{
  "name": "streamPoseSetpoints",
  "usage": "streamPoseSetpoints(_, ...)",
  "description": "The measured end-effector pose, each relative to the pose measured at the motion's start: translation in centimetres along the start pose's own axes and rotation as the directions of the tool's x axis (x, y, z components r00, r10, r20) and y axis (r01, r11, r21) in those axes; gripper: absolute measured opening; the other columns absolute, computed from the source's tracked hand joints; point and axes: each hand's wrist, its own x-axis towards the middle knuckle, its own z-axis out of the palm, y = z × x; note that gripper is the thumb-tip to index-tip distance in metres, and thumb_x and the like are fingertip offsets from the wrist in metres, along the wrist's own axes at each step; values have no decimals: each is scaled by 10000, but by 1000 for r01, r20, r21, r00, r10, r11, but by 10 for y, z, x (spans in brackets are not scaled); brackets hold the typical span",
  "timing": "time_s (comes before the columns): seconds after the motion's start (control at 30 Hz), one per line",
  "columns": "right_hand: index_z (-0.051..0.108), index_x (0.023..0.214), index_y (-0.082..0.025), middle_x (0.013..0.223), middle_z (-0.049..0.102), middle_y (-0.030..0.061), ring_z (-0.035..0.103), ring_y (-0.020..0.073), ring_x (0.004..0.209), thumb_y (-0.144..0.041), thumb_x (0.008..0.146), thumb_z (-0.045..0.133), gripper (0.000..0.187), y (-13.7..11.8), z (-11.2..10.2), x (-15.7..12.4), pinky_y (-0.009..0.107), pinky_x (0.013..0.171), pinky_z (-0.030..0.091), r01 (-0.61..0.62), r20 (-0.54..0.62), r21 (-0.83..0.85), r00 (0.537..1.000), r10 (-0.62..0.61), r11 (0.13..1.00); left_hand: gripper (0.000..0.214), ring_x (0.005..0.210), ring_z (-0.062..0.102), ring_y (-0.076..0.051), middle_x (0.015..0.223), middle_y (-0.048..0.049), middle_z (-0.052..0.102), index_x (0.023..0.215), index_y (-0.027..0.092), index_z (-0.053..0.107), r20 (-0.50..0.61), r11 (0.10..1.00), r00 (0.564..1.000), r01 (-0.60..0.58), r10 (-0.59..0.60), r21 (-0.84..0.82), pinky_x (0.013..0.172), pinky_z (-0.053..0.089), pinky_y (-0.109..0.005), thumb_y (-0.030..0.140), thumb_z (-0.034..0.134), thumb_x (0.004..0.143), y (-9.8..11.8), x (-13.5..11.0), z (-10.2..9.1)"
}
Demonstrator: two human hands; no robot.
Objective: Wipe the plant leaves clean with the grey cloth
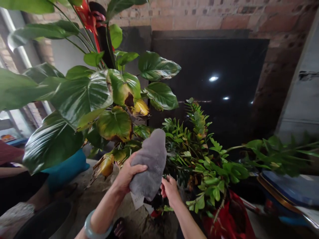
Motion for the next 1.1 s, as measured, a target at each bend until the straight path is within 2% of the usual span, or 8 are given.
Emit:
streamPoseSetpoints(0.2, 418, 510, -219, 342, 402, -85, 315, 53, 277, -443, 507, 629, 307, 21, -29, -14, 202, 329, 245, -13, 94, 214, 996, -7, 977, 384, 590, 631, -207, 636, -24, 701, 809, 142, 684, 200, 937, 916, 334, -349, 104, 566, 488, -288, 217, 757, 440, -60, -26, -14)
streamPoseSetpoints(0.3, 451, 541, -210, 367, 418, -86, 323, 51, 299, -449, 503, 676, 330, 28, -34, -19, 206, 352, 276, -44, 133, 305, 991, 3, 951, 444, 602, 634, -222, 665, -32, 706, 863, 150, 693, 230, 953, 925, 283, -301, 110, 579, 496, -307, 229, 776, 434, -41, -31, -15)
streamPoseSetpoints(0.43, 586, 725, -184, 392, 420, -100, 344, 68, 332, -526, 508, 701, 421, 28, -32, -23, 231, 394, 353, -76, 186, 411, 983, -2, 908, 424, 627, 631, -209, 720, -31, 718, 856, 172, 693, 81, 996, 994, 73, -76, 48, 593, 501, -294, 234, 783, 446, 6, -7, -4)
streamPoseSetpoints(0.5, 607, 771, -178, 410, 445, -93, 369, 78, 350, -542, 484, 723, 478, 29, -31, -23, 240, 406, 373, -90, 194, 450, 981, 1, 889, 370, 620, 625, -200, 707, -24, 717, 815, 172, 698, 36, 999, 999, 26, -27, 35, 588, 495, -283, 243, 770, 459, 6, 5, -1)
streamPoseSetpoints(0.73, 565, 608, -198, 449, 506, -53, 471, 114, 426, -529, 425, 785, 438, 36, -34, -20, 245, 433, 372, -105, 177, 523, 984, 12, 846, 362, 661, 639, -260, 647, -8, 718, 770, 174, 734, 260, 900, 882, 313, -394, 303, 600, 480, -307, 125, 699, 414, -67, -27, -31)
streamPoseSetpoints(0.87, 608, 633, -192, 467, 559, -31, 474, 113, 414, -564, 409, 791, 470, 36, -36, -21, 249, 417, 392, -149, 186, 512, 981, 60, 846, 447, 707, 638, -262, 743, -35, 735, 836, 177, 728, 125, 982, 984, 109, -129, 157, 661, 483, -302, 139, 750, 391, -23, -26, -48)
streamPoseSetpoints(0.97, 627, 682, -192, 479, 575, -39, 476, 101, 411, -531, 390, 816, 486, 34, -37, -24, 233, 401, 403, -175, 165, 518, 981, 104, 837, 362, 634, 627, -216, 707, -27, 718, 788, 179, 701, -74, 995, 994, -76, 81, 61, 621, 484, -287, 197, 769, 433, 9, -3, -52)
streamPoseSetpoints(1.1, 628, 700, -193, 468, 570, -50, 486, 101, 412, -487, 375, 836, 485, 35, -37, -25, 224, 390, 410, -181, 147, 545, 982, 119, 819, 302, 565, 635, -209, 620, -25, 708, 723, 159, 670, -255, 996, 966, 61, -42, 65, 577, 493, -312, 198, 755, 436, -24, 5, -58)
